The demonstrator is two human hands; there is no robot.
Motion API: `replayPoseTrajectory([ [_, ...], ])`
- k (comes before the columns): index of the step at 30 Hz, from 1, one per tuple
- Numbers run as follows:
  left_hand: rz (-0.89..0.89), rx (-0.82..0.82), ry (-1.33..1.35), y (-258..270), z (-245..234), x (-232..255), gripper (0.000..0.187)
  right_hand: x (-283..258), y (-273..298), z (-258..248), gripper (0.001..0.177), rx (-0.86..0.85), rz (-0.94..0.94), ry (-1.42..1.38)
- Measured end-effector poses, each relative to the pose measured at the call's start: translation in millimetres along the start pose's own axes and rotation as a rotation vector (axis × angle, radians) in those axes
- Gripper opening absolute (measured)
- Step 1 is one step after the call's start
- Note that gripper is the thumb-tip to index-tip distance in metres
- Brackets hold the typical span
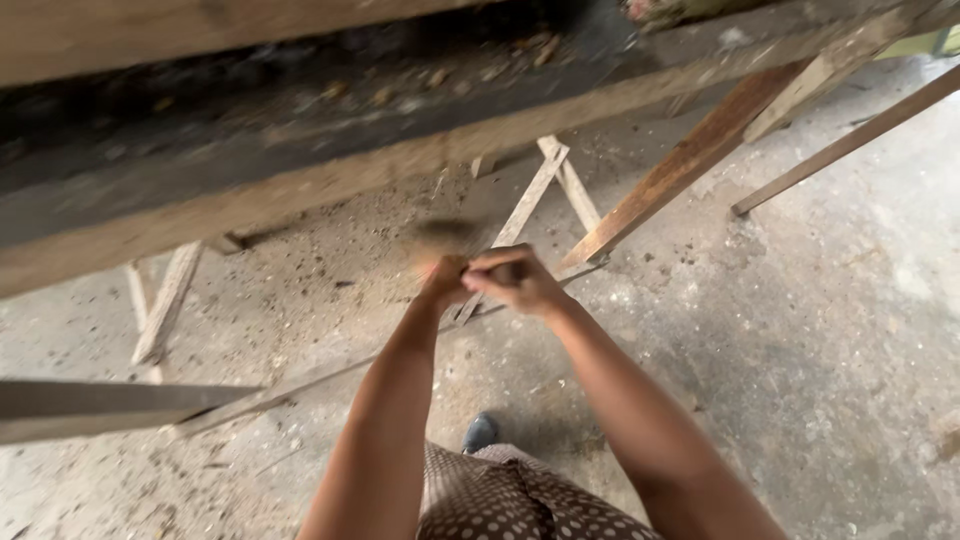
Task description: The person sweeps a concrete floor with a traditional straw broom, moving around a parked scooter and under a wooden table. The person gathers visible debris into piles while sweeping different sections of the floor.
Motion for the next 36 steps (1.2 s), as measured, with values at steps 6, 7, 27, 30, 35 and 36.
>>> replayPoseTrajectory([
  [6,-0.211,-0.097,-0.147,-21,-1,30,0.019,17,18,-124,0.031,0.185,0.024,-0.47],
  [7,-0.201,-0.127,-0.206,-27,-2,43,0.021,0,22,-139,0.036,0.167,-0.07,-0.547],
  [27,-0.142,-0.088,-0.244,-51,54,19,0.036,82,60,-168,0.037,0.579,-0.041,-0.636],
  [30,0.018,-0.044,-0.296,-72,49,84,0.024,40,86,-225,0.033,0.636,-0.181,-0.653],
  [35,0.364,0.048,0.01,-103,60,147,0.018,-13,123,-216,0.028,0.734,-0.418,-0.339],
  [36,0.425,0.078,0.014,-107,61,140,0.013,-6,115,-199,0.02,0.703,-0.457,-0.301],
])
Point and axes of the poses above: each hand's wrist, its own y-axis away from the middle knuckle, its own z-axis out of the palm, x = y × z, the point moved 9 cm from there along -y, towards the middle knuckle, and after that the axes turned 10 degrees about z, right-handed, at the moved point
